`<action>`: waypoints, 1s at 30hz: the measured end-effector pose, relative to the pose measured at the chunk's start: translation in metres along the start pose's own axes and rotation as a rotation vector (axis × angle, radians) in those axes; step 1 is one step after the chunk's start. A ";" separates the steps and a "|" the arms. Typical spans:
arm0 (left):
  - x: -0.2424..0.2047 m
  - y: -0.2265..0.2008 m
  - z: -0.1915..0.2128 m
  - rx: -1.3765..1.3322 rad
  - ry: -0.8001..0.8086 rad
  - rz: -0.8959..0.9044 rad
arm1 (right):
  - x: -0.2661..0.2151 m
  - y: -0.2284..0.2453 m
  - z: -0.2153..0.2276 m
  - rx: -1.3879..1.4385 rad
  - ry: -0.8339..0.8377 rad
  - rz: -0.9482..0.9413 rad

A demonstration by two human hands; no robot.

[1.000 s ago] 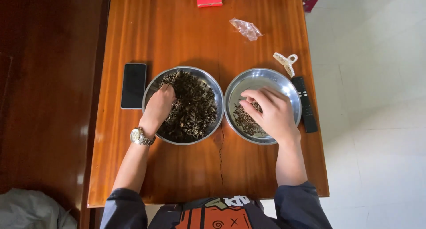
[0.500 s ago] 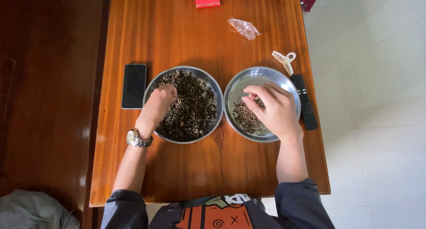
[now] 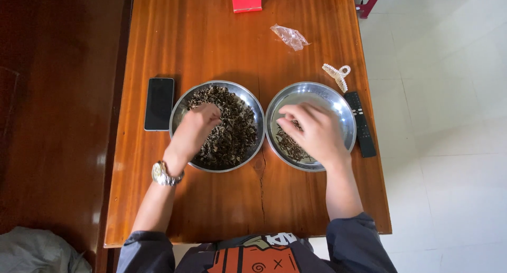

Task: Sorting dried tea leaves by hand to remove stems and debris into a separate metal tray

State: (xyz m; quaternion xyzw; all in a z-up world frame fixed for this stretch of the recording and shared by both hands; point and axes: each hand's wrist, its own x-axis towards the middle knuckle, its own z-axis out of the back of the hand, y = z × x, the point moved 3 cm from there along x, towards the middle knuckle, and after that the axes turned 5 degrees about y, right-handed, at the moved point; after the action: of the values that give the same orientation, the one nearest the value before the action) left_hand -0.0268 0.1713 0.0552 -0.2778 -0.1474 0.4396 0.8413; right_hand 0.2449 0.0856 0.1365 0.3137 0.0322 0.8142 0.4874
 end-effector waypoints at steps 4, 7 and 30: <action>-0.022 -0.067 0.012 0.018 -0.038 -0.133 | 0.007 0.014 -0.027 0.085 0.006 0.058; -0.039 -0.092 0.006 0.159 -0.124 -0.318 | 0.007 0.024 -0.042 0.121 0.149 0.092; -0.004 0.034 0.014 0.499 -0.182 -0.046 | -0.028 -0.069 -0.021 -0.100 0.255 -0.287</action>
State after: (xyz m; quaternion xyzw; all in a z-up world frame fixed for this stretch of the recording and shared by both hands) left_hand -0.0578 0.1885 0.0460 -0.0174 -0.1160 0.4662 0.8769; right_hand 0.2962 0.1042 0.0808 0.1754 0.0975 0.7703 0.6053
